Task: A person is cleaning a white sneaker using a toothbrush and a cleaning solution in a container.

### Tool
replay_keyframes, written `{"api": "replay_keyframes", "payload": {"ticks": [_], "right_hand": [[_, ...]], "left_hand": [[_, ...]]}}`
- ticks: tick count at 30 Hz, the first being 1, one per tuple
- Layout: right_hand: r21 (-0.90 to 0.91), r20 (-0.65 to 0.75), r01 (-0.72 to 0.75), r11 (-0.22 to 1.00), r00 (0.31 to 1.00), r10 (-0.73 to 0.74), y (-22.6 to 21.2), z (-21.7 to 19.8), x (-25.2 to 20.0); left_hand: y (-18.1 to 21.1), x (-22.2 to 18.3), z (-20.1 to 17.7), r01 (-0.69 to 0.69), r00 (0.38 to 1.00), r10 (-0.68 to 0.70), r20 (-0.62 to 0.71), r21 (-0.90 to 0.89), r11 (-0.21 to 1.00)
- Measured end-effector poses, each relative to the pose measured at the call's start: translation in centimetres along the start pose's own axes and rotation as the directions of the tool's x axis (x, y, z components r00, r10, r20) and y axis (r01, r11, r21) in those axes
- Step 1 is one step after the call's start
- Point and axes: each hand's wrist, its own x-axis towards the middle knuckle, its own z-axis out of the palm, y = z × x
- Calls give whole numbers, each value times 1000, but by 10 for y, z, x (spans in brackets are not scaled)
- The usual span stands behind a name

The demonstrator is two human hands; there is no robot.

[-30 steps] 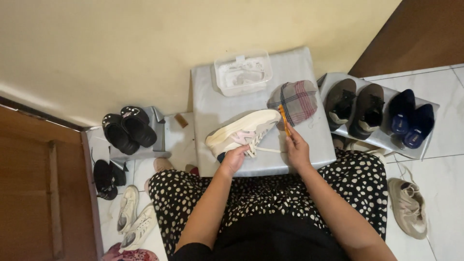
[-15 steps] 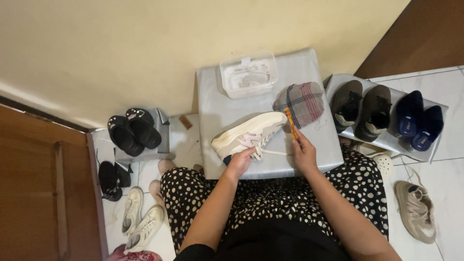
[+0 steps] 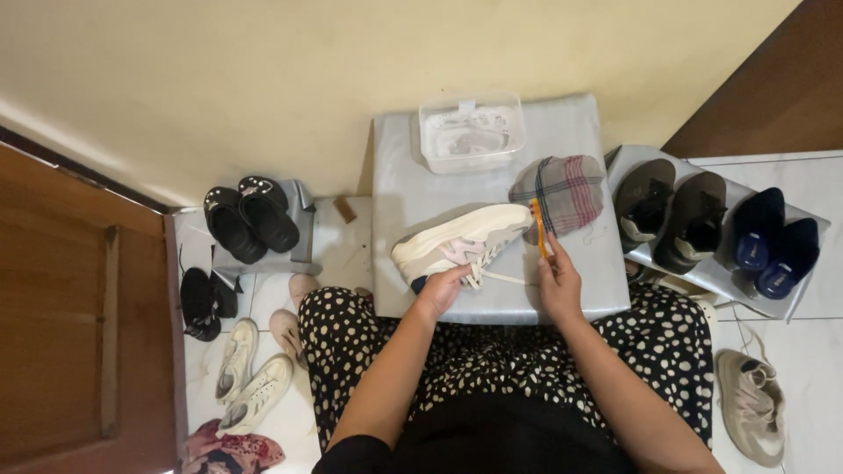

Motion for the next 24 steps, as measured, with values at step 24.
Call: {"api": "replay_keyframes", "payload": {"ticks": [24], "right_hand": [[-773, -135, -460, 436, 792, 596, 30, -232, -52]], "left_hand": [[29, -28, 37, 59, 985, -67, -160, -56, 997]]}}
